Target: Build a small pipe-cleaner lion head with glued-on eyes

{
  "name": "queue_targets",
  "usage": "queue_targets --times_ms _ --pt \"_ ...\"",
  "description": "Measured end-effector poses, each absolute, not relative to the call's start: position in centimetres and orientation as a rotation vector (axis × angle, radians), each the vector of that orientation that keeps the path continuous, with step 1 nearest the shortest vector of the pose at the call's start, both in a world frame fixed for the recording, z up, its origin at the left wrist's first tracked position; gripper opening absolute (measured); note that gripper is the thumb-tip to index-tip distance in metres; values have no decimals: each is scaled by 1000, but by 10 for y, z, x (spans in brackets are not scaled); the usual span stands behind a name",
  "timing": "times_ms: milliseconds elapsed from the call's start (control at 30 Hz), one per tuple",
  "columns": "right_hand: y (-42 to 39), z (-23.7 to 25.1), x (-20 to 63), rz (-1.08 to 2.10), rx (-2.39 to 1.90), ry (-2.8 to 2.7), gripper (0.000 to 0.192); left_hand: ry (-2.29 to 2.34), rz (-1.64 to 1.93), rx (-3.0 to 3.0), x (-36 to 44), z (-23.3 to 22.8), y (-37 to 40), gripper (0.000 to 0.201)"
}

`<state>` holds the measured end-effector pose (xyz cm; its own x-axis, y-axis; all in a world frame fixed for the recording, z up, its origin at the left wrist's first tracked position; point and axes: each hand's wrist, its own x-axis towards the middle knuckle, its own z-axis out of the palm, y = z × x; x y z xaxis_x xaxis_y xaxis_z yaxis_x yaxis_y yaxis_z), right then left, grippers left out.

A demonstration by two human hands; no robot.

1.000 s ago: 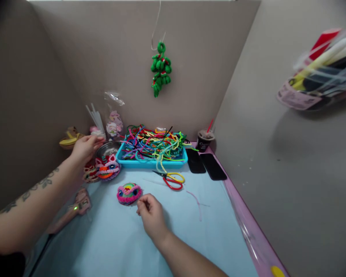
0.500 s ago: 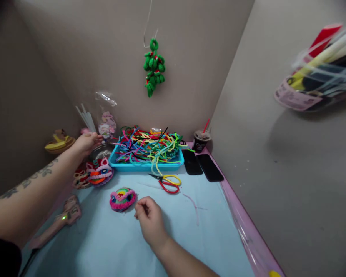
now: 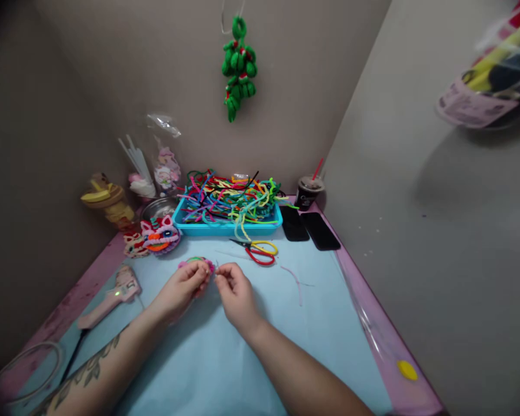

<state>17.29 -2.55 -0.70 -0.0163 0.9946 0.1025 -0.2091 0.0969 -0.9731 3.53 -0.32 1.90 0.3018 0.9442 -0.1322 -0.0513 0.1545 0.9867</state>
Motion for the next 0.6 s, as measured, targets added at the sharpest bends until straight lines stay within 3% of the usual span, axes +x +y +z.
queue_targets --times_ms 600 --pt "-30 -4 173 978 -1137 -1420 7 1024 864 1035 30 1 -12 39"
